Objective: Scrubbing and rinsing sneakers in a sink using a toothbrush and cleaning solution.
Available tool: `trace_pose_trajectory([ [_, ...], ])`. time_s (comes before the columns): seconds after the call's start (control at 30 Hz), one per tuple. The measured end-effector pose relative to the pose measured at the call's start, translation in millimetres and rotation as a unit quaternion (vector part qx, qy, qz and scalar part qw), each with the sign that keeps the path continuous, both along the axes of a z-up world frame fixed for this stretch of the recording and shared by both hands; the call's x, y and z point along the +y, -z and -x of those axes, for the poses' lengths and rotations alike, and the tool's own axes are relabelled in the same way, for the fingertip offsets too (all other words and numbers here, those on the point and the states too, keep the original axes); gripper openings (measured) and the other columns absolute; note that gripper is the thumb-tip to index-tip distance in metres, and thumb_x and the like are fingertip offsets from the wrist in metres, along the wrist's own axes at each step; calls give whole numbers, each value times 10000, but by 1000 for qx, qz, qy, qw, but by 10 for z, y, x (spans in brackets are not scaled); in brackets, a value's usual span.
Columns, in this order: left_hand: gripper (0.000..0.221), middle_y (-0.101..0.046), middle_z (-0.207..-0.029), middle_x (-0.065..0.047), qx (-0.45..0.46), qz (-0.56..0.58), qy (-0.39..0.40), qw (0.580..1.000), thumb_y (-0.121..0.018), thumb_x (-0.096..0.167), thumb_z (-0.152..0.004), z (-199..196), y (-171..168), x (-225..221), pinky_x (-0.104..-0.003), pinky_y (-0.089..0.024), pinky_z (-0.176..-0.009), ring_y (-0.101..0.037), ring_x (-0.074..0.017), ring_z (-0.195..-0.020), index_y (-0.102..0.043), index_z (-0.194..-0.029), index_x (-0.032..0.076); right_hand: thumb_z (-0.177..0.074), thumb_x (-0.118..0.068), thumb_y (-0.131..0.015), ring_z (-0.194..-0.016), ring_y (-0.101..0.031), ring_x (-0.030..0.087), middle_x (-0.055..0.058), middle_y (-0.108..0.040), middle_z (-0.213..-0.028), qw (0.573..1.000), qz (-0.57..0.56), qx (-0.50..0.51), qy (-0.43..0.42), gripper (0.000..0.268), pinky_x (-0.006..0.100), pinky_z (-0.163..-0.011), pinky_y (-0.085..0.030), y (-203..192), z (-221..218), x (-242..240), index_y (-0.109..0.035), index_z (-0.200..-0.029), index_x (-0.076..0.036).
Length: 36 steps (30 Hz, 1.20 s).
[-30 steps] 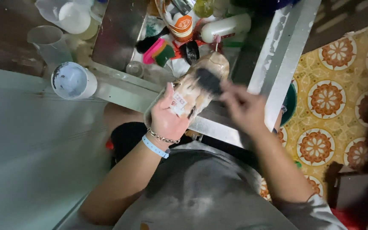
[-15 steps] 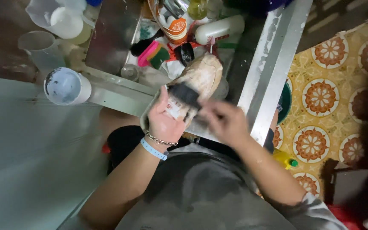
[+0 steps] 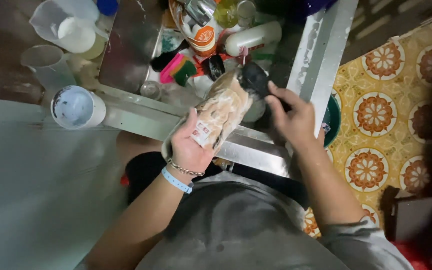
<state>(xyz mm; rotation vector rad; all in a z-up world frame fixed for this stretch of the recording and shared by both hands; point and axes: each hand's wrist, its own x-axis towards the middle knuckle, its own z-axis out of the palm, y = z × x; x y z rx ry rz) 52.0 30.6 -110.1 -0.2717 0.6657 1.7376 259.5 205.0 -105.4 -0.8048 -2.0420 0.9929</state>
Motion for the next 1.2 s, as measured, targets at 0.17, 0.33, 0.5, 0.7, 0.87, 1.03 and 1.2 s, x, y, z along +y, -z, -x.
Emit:
trace_pose_trajectory([
  [0.17,385,-925,-1342,-229,45,3,-33,998,-759,326,-1203,39,242,-143,-511,-743,-981,-901,-395,-1193,-898,-1393,22,-1086,-256,-993,-1017,-953,328,91,-982,-1129,998,-1,-54,-31,210,410,-880,-744,-283,69,-412,-979,-1279,-175],
  [0.33,507,-803,-1618,-264,250,-88,28,964,-835,-35,-1071,-163,-49,74,-616,-665,-1263,-786,-415,-1470,-791,-1576,-52,-1258,-99,-874,-929,-908,405,287,-923,-1169,997,-65,-34,21,248,504,-793,-700,-406,-164,187,-906,-1494,-28],
  [0.5,366,-891,-1437,-194,465,-87,146,869,-915,15,-1058,13,-82,121,-471,-725,-1164,-830,-264,-1344,-893,-1423,11,-1149,-188,-970,-1160,-910,365,138,-959,-1256,998,-21,-50,30,239,464,-952,-731,-355,-163,-135,-956,-1378,-122],
  [0.7,210,-789,-944,19,417,-86,192,884,-953,320,-1103,-150,92,192,-297,-623,-952,-738,-108,-939,-891,-1025,135,-1164,-168,-937,-1205,-873,429,178,-943,-1275,997,13,-59,55,215,527,-999,-711,-98,-189,-449,-948,-1358,-77],
  [0.87,558,-564,-729,26,299,-61,168,937,-1005,562,-1011,-271,1490,-7,-300,-459,-742,-526,-118,-712,-674,-746,200,-1195,-182,-914,-1160,-877,470,218,-924,-1225,992,8,-114,61,119,608,-970,-695,-207,-392,-259,-953,-1277,-105],
  [1.03,376,-921,-1279,-115,360,-123,191,905,-1122,85,-881,-255,1035,120,-462,-612,-1279,-800,-191,-1299,-927,-1201,58,-1017,-216,-1047,-1117,-933,337,87,-975,-1186,996,38,-78,-13,178,444,-977,-744,-248,-146,-739,-984,-1178,-173],
  [1.2,1146,-725,-1694,-192,442,-118,229,859,-1249,294,-705,-300,1398,166,-599,-302,-1536,-591,-314,-1676,-701,-1658,-28,-1228,-379,-936,-916,-896,321,83,-926,-991,981,-46,-189,10,177,469,-789,-667,-530,-171,-53,-966,-1285,-214],
])
